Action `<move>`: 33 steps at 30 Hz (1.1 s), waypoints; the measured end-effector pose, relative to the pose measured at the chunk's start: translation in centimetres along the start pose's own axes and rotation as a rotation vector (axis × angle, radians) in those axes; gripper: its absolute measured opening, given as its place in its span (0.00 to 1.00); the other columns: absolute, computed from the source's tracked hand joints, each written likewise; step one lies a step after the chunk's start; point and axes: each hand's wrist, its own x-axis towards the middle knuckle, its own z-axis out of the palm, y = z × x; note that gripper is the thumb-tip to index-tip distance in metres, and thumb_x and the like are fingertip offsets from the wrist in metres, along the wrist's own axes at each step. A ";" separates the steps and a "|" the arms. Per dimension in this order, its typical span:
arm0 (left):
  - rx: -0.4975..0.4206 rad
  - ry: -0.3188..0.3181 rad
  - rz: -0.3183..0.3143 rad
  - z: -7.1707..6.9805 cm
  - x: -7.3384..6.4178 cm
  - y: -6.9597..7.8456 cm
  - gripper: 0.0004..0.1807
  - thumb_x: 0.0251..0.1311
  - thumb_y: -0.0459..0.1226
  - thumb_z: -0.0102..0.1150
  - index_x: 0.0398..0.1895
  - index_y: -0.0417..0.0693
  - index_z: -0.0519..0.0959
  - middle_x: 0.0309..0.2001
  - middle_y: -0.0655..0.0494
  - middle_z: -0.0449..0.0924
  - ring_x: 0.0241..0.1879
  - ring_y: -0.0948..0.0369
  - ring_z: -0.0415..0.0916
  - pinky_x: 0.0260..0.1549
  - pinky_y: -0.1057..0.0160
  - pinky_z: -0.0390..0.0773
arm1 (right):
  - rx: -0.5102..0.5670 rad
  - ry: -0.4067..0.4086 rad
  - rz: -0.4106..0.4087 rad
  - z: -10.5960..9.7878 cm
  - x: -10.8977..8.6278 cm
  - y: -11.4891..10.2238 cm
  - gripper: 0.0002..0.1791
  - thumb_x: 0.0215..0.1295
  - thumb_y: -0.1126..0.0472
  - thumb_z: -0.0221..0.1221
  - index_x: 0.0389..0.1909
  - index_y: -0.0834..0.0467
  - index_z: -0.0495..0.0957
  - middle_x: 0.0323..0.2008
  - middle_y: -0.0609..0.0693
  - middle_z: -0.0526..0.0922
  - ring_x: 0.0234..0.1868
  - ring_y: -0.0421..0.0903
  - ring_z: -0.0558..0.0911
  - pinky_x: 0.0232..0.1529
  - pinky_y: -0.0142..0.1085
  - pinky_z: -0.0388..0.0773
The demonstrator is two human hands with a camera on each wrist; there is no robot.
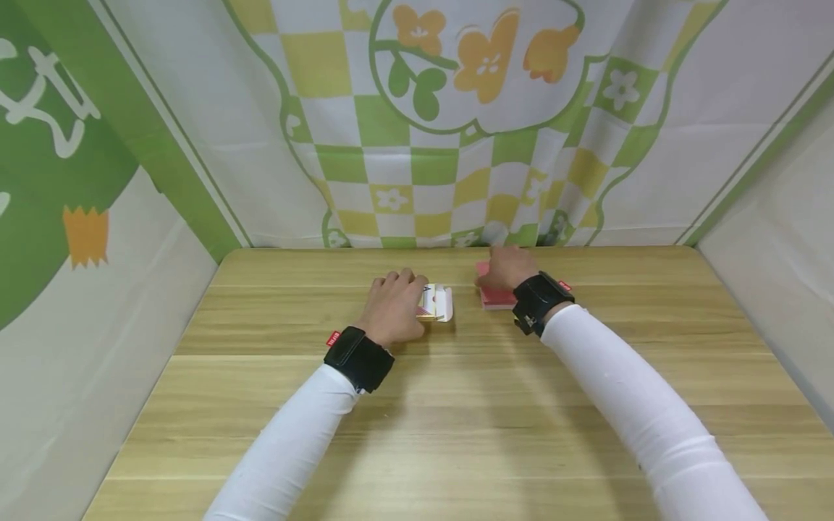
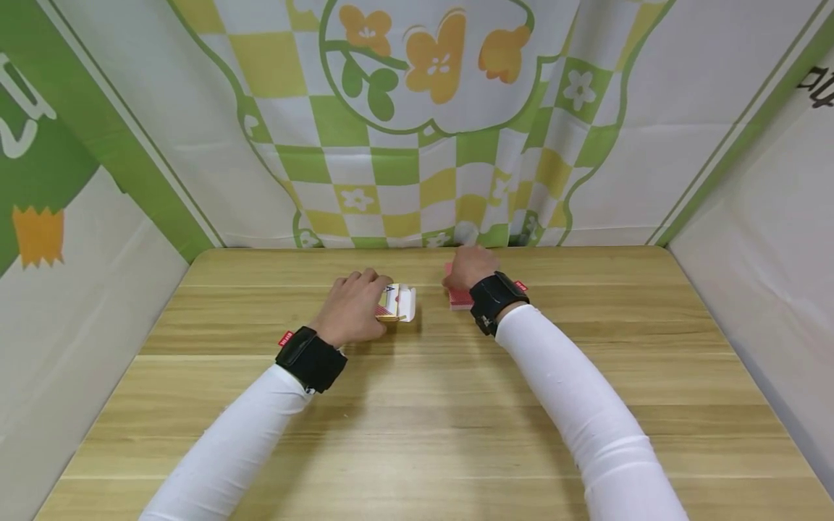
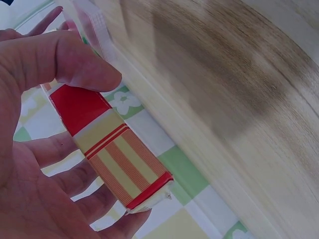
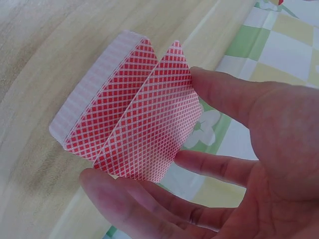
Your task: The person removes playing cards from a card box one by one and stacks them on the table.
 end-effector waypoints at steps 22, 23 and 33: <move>-0.008 -0.001 -0.004 -0.1 0.0 0.1 0.34 0.31 0.38 0.61 0.52 0.48 0.71 0.43 0.53 0.70 0.44 0.52 0.67 0.49 0.47 0.63 | -0.002 0.110 -0.003 1.4 0.9 0.7 0.28 0.42 0.43 0.63 0.36 0.61 0.72 0.37 0.59 0.78 0.42 0.60 0.77 0.37 0.48 0.73; -0.009 0.000 -0.004 -0.1 0.0 0.1 0.34 0.31 0.38 0.61 0.52 0.48 0.71 0.43 0.53 0.70 0.44 0.52 0.67 0.49 0.47 0.63 | -0.001 0.111 -0.002 1.4 0.9 0.7 0.28 0.43 0.43 0.63 0.36 0.61 0.72 0.37 0.59 0.78 0.42 0.60 0.77 0.38 0.48 0.73; -0.011 -0.005 -0.003 -0.2 -0.1 0.1 0.34 0.31 0.38 0.61 0.53 0.48 0.71 0.44 0.52 0.70 0.44 0.52 0.68 0.48 0.47 0.63 | -0.012 0.095 0.020 1.4 0.6 0.5 0.27 0.45 0.44 0.63 0.37 0.61 0.72 0.39 0.60 0.78 0.43 0.59 0.76 0.39 0.47 0.72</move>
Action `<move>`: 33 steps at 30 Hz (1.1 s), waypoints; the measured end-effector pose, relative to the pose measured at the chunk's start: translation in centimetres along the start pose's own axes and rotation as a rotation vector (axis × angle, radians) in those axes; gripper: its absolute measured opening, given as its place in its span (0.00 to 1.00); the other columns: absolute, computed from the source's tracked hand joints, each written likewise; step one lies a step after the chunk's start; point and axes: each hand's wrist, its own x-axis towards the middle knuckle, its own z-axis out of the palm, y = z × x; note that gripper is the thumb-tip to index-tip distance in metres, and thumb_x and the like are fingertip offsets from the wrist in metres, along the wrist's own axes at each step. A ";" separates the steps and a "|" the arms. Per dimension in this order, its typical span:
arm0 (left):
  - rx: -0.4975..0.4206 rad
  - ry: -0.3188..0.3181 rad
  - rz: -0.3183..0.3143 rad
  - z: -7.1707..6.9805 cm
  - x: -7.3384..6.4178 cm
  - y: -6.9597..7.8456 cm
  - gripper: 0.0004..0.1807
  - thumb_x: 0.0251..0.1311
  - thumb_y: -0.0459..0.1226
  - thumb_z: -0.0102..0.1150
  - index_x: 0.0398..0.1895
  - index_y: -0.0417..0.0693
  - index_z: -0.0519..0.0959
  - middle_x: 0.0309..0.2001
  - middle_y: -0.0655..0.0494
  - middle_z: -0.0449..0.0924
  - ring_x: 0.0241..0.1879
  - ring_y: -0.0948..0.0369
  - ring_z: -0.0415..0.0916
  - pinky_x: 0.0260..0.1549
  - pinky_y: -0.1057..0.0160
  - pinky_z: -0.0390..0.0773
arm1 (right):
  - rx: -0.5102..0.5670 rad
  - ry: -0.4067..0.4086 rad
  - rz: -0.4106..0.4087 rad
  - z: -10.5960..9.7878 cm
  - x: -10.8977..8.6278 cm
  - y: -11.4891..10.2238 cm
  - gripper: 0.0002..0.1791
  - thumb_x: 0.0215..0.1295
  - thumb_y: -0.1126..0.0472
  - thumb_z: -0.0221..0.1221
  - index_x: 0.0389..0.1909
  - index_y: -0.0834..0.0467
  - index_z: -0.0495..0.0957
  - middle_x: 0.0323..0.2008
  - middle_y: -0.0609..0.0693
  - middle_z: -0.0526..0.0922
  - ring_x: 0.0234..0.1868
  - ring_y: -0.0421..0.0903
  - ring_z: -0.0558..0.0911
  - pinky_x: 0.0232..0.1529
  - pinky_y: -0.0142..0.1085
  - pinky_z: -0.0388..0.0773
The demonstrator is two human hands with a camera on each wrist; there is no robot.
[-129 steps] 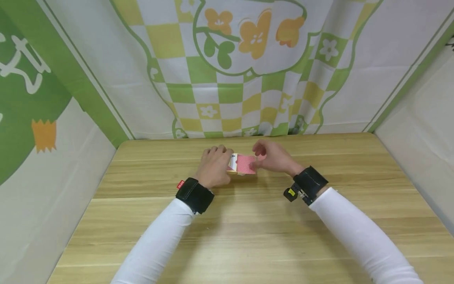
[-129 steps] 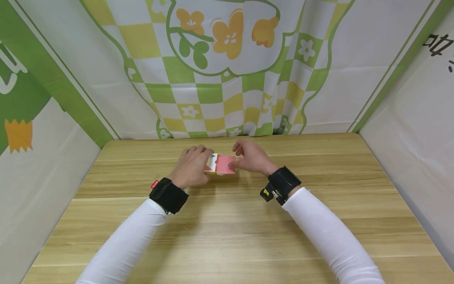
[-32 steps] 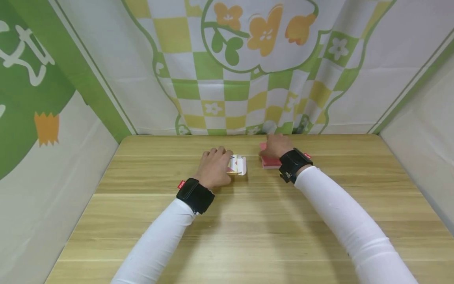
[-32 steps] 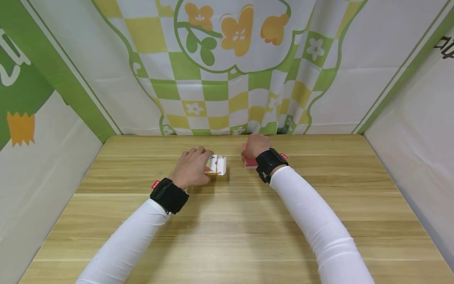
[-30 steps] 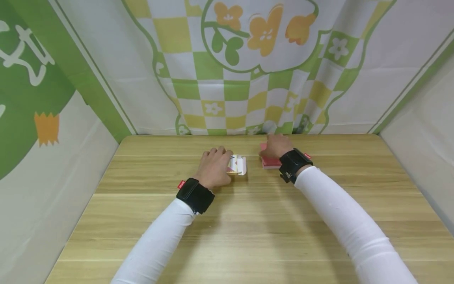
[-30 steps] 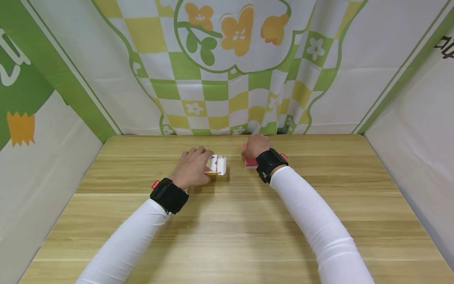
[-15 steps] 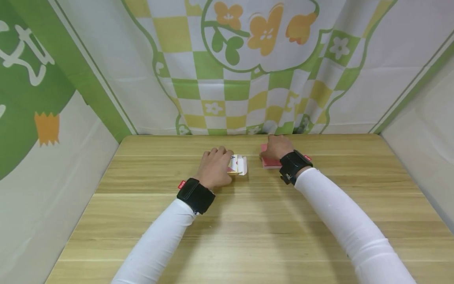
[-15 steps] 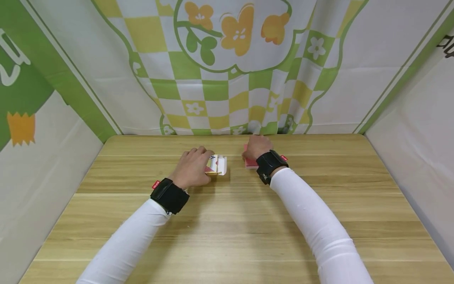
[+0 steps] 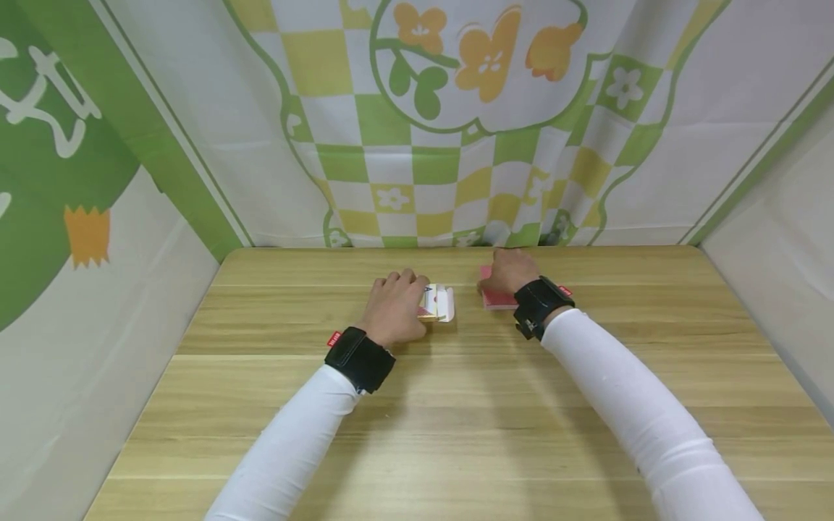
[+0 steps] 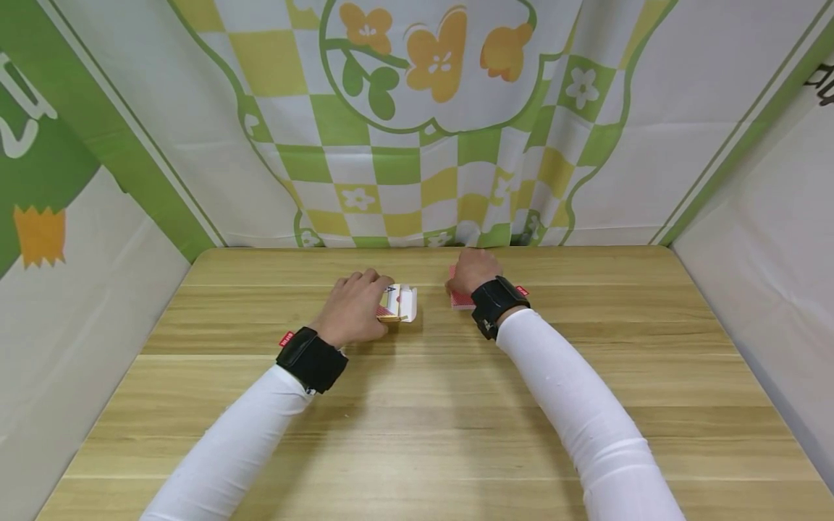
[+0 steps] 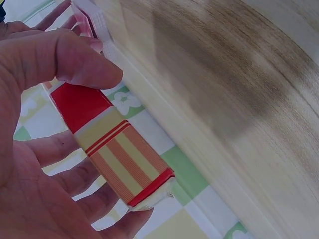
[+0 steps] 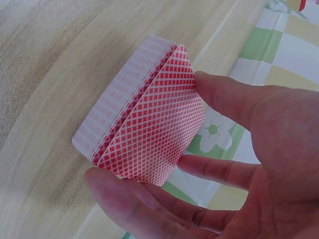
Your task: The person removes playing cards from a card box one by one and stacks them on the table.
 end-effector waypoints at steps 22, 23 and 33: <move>-0.004 0.001 0.002 0.0 -0.1 0.0 0.35 0.31 0.38 0.60 0.54 0.48 0.71 0.44 0.52 0.71 0.44 0.52 0.68 0.47 0.47 0.64 | -0.011 -0.029 -0.013 0.0 -0.2 0.0 0.32 0.45 0.42 0.63 0.43 0.63 0.74 0.45 0.62 0.78 0.48 0.60 0.75 0.43 0.47 0.72; -0.002 0.001 0.001 0.0 -0.1 0.0 0.35 0.31 0.38 0.60 0.54 0.48 0.71 0.44 0.52 0.71 0.44 0.52 0.68 0.47 0.47 0.64 | -0.014 -0.030 -0.014 0.0 -0.2 0.0 0.31 0.45 0.42 0.63 0.42 0.63 0.74 0.44 0.61 0.78 0.47 0.60 0.75 0.42 0.47 0.72; -0.009 0.002 -0.001 0.0 -0.1 0.0 0.35 0.31 0.38 0.60 0.53 0.48 0.72 0.43 0.53 0.70 0.43 0.52 0.68 0.46 0.48 0.64 | -0.017 -0.032 -0.019 0.0 -0.2 -0.1 0.25 0.45 0.43 0.63 0.32 0.60 0.74 0.38 0.57 0.79 0.42 0.55 0.77 0.38 0.45 0.73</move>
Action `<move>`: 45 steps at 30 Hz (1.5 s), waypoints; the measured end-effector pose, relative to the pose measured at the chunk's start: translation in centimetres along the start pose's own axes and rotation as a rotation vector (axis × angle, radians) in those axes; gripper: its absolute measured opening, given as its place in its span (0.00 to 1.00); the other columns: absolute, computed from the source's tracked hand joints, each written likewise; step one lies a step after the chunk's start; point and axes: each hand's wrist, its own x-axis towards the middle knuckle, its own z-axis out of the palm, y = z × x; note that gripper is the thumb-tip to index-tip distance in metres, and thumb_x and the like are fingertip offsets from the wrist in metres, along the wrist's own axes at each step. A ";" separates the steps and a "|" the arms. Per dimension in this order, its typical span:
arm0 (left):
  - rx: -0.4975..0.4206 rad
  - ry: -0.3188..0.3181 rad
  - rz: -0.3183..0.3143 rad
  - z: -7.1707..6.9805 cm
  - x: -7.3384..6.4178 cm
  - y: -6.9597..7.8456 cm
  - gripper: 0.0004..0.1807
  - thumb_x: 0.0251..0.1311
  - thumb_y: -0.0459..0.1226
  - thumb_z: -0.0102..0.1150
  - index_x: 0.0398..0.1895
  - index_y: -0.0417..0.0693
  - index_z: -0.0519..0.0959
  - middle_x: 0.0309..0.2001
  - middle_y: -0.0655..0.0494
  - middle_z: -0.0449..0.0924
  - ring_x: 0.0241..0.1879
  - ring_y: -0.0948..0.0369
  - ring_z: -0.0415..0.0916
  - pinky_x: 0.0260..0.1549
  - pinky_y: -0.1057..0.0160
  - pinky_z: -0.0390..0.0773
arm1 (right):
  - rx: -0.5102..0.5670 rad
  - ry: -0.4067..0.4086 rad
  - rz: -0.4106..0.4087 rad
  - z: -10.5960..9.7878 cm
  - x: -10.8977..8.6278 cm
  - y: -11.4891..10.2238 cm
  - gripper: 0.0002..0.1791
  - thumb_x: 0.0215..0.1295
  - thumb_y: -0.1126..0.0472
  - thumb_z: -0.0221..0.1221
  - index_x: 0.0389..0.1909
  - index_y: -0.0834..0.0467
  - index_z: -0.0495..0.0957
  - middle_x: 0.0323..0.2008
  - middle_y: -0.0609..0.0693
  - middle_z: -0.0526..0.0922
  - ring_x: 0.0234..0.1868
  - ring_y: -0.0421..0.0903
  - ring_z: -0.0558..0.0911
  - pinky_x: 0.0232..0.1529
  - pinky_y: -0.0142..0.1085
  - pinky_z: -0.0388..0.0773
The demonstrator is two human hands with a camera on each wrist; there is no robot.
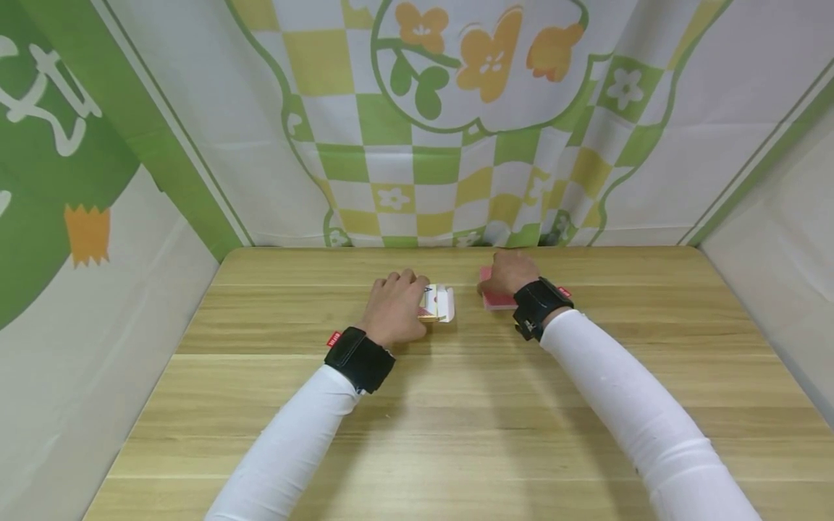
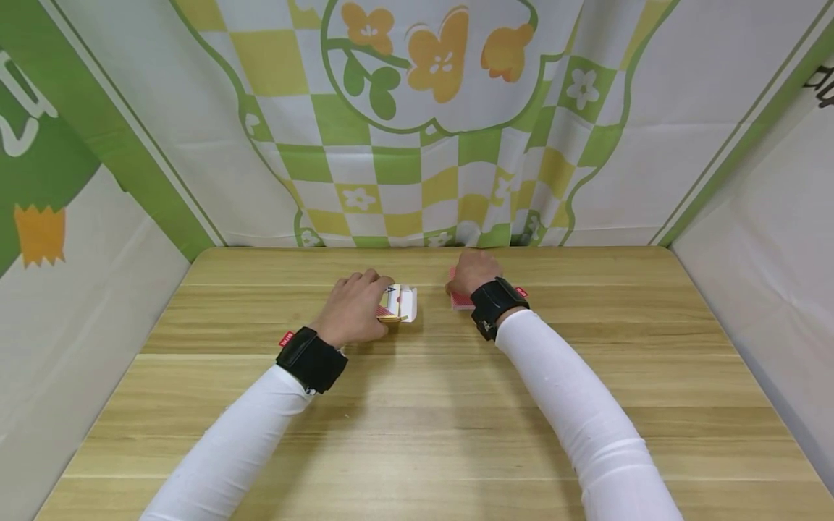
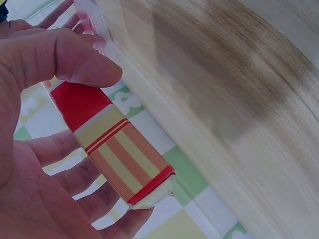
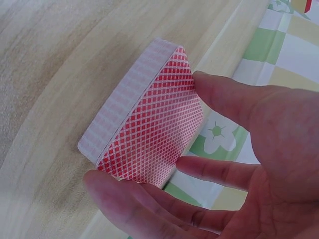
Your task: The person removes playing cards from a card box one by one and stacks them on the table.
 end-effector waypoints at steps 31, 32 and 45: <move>0.002 -0.030 -0.002 0.1 0.1 0.0 0.36 0.31 0.39 0.61 0.55 0.48 0.71 0.44 0.53 0.70 0.43 0.53 0.67 0.46 0.48 0.64 | 0.033 -0.039 0.037 -0.1 0.0 -0.1 0.21 0.46 0.44 0.62 0.23 0.58 0.72 0.32 0.55 0.75 0.35 0.51 0.73 0.30 0.42 0.71; 0.002 -0.028 -0.002 0.1 0.1 0.0 0.36 0.31 0.39 0.61 0.55 0.48 0.71 0.45 0.53 0.70 0.43 0.53 0.67 0.46 0.48 0.64 | 0.035 -0.040 0.039 -0.2 0.0 -0.1 0.21 0.46 0.44 0.62 0.23 0.58 0.72 0.32 0.55 0.75 0.34 0.51 0.73 0.29 0.42 0.71; -0.002 -0.033 -0.007 0.0 0.0 0.0 0.36 0.32 0.40 0.61 0.55 0.48 0.71 0.45 0.52 0.71 0.44 0.53 0.68 0.47 0.47 0.64 | 0.019 -0.052 0.042 -0.2 0.2 0.0 0.22 0.46 0.41 0.62 0.22 0.58 0.72 0.31 0.54 0.75 0.34 0.50 0.74 0.29 0.41 0.71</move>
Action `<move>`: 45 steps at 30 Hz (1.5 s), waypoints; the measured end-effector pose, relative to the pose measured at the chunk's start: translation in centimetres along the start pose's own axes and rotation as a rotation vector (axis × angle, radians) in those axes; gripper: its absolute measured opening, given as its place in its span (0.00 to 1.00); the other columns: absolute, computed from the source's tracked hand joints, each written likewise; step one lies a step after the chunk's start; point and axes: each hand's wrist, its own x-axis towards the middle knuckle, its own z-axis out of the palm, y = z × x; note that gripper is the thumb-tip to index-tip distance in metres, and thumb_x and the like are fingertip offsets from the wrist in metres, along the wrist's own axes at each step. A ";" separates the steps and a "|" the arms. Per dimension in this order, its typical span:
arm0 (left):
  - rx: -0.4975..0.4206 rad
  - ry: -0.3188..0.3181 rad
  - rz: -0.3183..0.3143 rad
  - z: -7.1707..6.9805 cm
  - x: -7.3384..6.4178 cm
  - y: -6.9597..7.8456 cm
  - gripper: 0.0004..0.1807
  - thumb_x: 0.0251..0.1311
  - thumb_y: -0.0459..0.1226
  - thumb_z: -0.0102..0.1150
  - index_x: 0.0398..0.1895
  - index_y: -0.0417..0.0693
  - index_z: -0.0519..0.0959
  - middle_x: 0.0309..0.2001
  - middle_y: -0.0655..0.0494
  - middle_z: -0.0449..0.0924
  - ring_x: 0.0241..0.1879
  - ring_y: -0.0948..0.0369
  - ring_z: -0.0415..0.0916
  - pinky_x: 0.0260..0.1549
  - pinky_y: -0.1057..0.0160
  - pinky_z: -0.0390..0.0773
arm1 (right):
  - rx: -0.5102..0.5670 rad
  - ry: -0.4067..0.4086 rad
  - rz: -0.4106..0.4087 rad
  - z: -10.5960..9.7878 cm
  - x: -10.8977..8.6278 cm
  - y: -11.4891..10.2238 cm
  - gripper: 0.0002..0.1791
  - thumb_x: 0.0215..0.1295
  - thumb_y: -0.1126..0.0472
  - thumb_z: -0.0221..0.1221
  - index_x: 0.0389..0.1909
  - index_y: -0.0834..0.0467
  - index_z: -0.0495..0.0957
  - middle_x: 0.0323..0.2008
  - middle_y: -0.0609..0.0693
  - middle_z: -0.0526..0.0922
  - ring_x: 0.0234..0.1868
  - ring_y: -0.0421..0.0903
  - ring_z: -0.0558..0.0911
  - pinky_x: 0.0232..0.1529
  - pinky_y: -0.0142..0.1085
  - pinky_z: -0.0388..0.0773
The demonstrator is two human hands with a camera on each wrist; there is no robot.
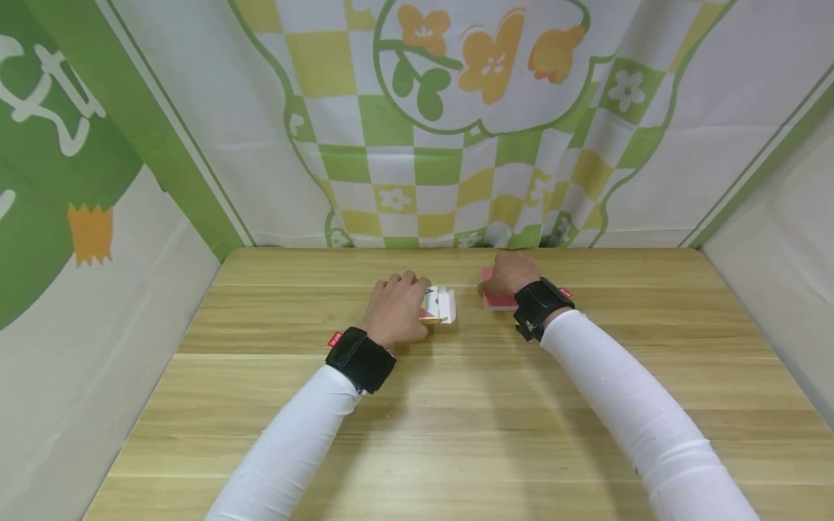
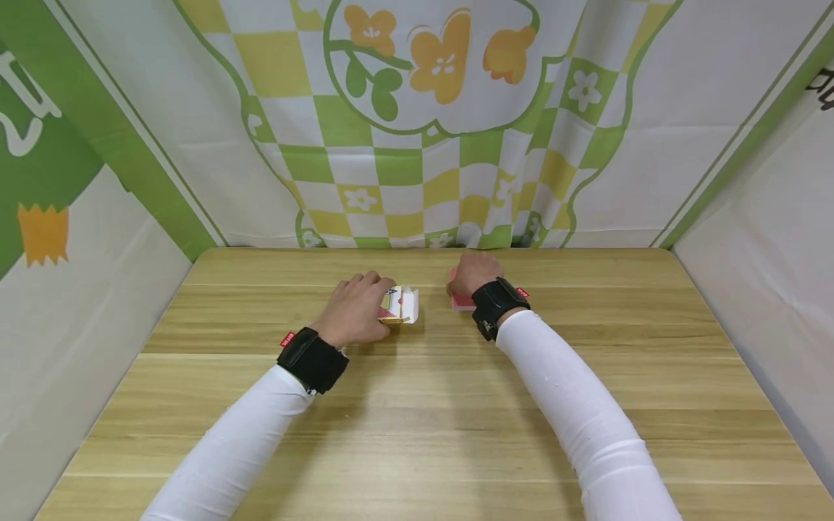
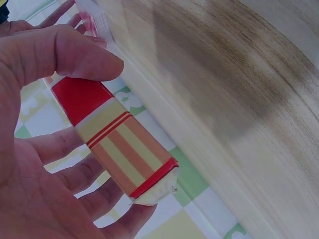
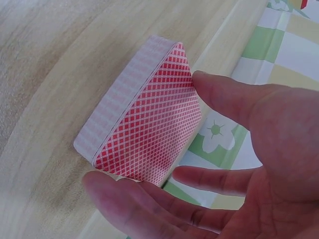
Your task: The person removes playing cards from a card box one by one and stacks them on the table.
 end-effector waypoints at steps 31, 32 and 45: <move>-0.002 -0.016 -0.001 0.0 0.0 0.2 0.36 0.30 0.41 0.63 0.54 0.49 0.71 0.42 0.54 0.70 0.41 0.55 0.67 0.46 0.49 0.65 | 0.005 -0.046 0.010 -0.4 -0.2 0.4 0.23 0.49 0.40 0.59 0.28 0.58 0.74 0.31 0.54 0.76 0.33 0.50 0.74 0.28 0.41 0.71; 0.000 -0.014 0.002 0.0 0.0 0.2 0.36 0.31 0.41 0.63 0.53 0.49 0.71 0.42 0.54 0.70 0.41 0.55 0.67 0.45 0.49 0.65 | 0.007 -0.045 0.013 -0.5 -0.2 0.5 0.23 0.49 0.40 0.59 0.29 0.58 0.74 0.32 0.54 0.75 0.33 0.50 0.74 0.28 0.41 0.71; 0.017 0.029 0.027 -0.7 0.0 0.9 0.34 0.30 0.39 0.59 0.52 0.49 0.72 0.42 0.54 0.70 0.41 0.54 0.68 0.44 0.49 0.66 | 0.043 0.053 -0.040 -2.5 -2.6 2.0 0.25 0.51 0.37 0.58 0.21 0.57 0.70 0.23 0.51 0.73 0.28 0.49 0.74 0.26 0.43 0.71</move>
